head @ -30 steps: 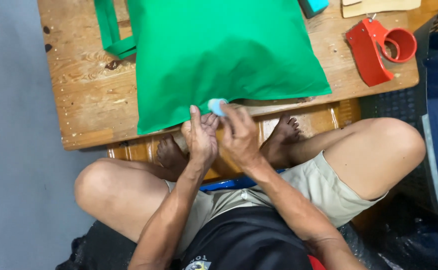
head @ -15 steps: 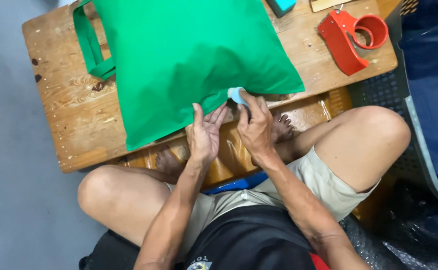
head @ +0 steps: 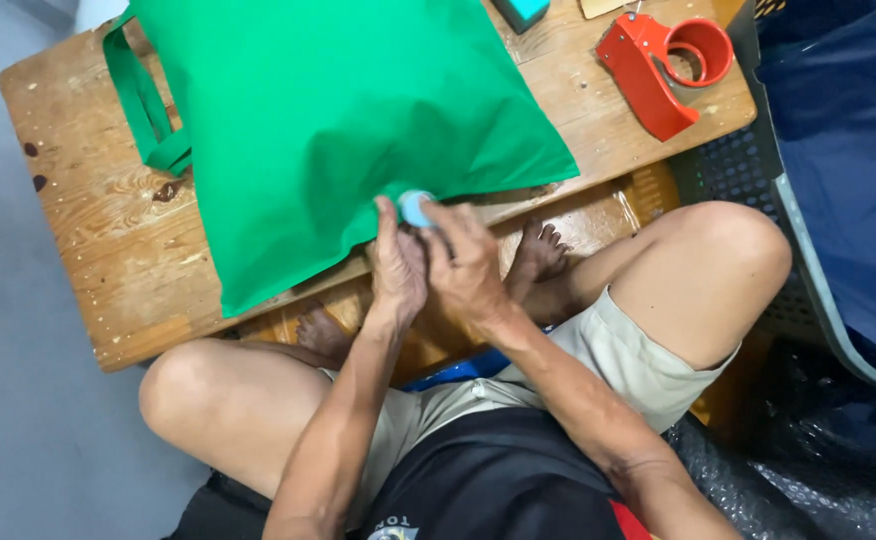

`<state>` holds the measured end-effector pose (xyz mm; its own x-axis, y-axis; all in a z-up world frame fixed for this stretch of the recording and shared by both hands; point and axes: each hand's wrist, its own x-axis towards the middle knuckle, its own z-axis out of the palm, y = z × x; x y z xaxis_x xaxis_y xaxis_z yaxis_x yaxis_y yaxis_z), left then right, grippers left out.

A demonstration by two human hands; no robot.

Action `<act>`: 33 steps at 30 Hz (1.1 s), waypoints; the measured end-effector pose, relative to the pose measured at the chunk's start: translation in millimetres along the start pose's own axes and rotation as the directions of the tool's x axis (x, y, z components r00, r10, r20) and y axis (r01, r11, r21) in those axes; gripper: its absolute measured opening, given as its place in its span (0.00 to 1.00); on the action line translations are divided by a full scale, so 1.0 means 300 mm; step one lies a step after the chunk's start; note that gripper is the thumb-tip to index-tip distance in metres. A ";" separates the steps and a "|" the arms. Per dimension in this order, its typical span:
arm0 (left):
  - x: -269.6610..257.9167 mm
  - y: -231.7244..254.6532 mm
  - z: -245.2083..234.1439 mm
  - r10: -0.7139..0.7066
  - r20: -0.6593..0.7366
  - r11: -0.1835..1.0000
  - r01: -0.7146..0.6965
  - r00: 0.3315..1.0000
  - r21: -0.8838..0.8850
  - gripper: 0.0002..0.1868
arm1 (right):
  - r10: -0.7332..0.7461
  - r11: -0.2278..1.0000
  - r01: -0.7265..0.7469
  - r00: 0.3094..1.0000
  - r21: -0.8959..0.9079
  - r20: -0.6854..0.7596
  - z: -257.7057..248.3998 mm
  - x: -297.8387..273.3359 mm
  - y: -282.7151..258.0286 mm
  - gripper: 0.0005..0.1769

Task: Sealing a green fabric bag containing a pillow by applying small adhesive stickers along the opening edge.

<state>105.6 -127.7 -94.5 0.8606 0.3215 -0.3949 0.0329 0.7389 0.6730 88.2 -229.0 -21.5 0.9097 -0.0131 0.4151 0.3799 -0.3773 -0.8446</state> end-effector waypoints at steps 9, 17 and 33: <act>-0.087 0.053 0.121 -0.014 0.047 0.996 0.018 0.999 -0.084 0.35 | -0.059 0.989 0.050 0.996 -0.141 -0.063 -0.114 0.051 0.014 0.17; -0.108 0.065 0.132 0.004 0.017 0.998 -0.003 1.000 -0.062 0.30 | -0.026 0.995 0.014 0.993 -0.101 -0.114 -0.090 0.028 0.068 0.16; -0.020 -0.068 0.136 -0.051 0.079 0.998 0.054 0.996 -0.028 0.28 | -0.074 0.986 0.050 0.986 -0.159 -0.152 -0.160 0.059 0.033 0.15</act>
<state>120.4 -168.9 -80.4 0.8954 0.2350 -0.3782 0.0647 0.7716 0.6328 99.9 -277.2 -6.3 0.8428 -0.1259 0.5233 0.3931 -0.5201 -0.7583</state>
